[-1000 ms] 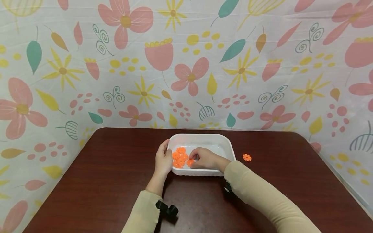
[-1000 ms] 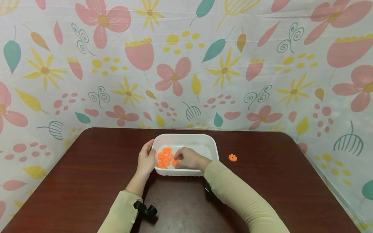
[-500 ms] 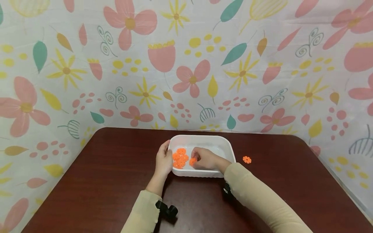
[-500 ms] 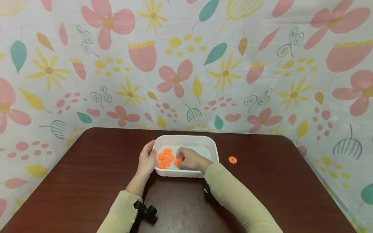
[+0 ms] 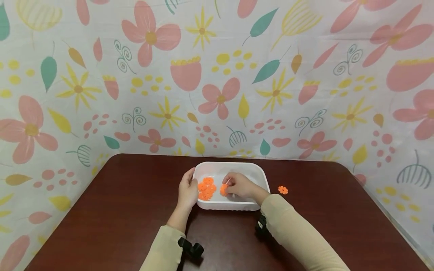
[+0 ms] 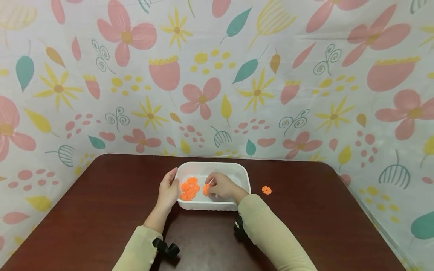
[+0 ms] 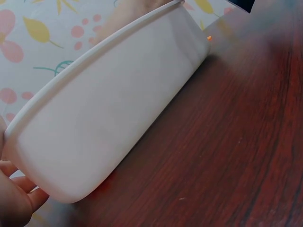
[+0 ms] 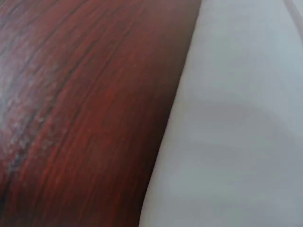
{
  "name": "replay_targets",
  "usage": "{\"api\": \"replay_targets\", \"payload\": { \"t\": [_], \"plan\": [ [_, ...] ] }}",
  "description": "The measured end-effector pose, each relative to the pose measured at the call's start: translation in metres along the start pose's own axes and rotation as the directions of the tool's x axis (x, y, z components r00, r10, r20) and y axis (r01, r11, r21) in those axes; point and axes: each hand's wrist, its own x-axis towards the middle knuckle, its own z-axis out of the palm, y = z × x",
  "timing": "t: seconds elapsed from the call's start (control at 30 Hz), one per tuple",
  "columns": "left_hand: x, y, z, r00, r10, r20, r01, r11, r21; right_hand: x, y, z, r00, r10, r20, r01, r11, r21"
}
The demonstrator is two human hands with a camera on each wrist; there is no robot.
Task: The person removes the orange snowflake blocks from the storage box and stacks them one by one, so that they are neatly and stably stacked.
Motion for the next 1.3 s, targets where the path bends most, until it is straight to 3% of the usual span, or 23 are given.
{"api": "replay_targets", "payload": {
  "t": [0.2, 0.63, 1.07, 1.3],
  "plan": [
    [0.001, -0.004, 0.001, 1.0, -0.001, 0.011, 0.001, 1.0, 0.002, -0.006, -0.001, -0.004, 0.999, -0.039, -0.005, 0.039, 0.994, 0.099],
    [-0.001, 0.001, -0.001, 1.0, 0.009, 0.007, -0.009, 1.0, 0.005, -0.022, -0.006, -0.026, 0.996, -0.067, -0.052, 0.076, 0.98, 0.186],
    [0.001, -0.006, 0.001, 1.0, 0.006, 0.014, -0.006, 1.0, 0.0, -0.039, 0.007, -0.044, 0.992, -0.039, -0.12, 0.066, 0.972, 0.227],
    [0.0, -0.004, 0.0, 1.0, 0.006, 0.008, -0.006, 1.0, 0.009, -0.051, 0.0, -0.049, 0.984, -0.039, -0.172, 0.074, 0.976, 0.203]
  ]
}}
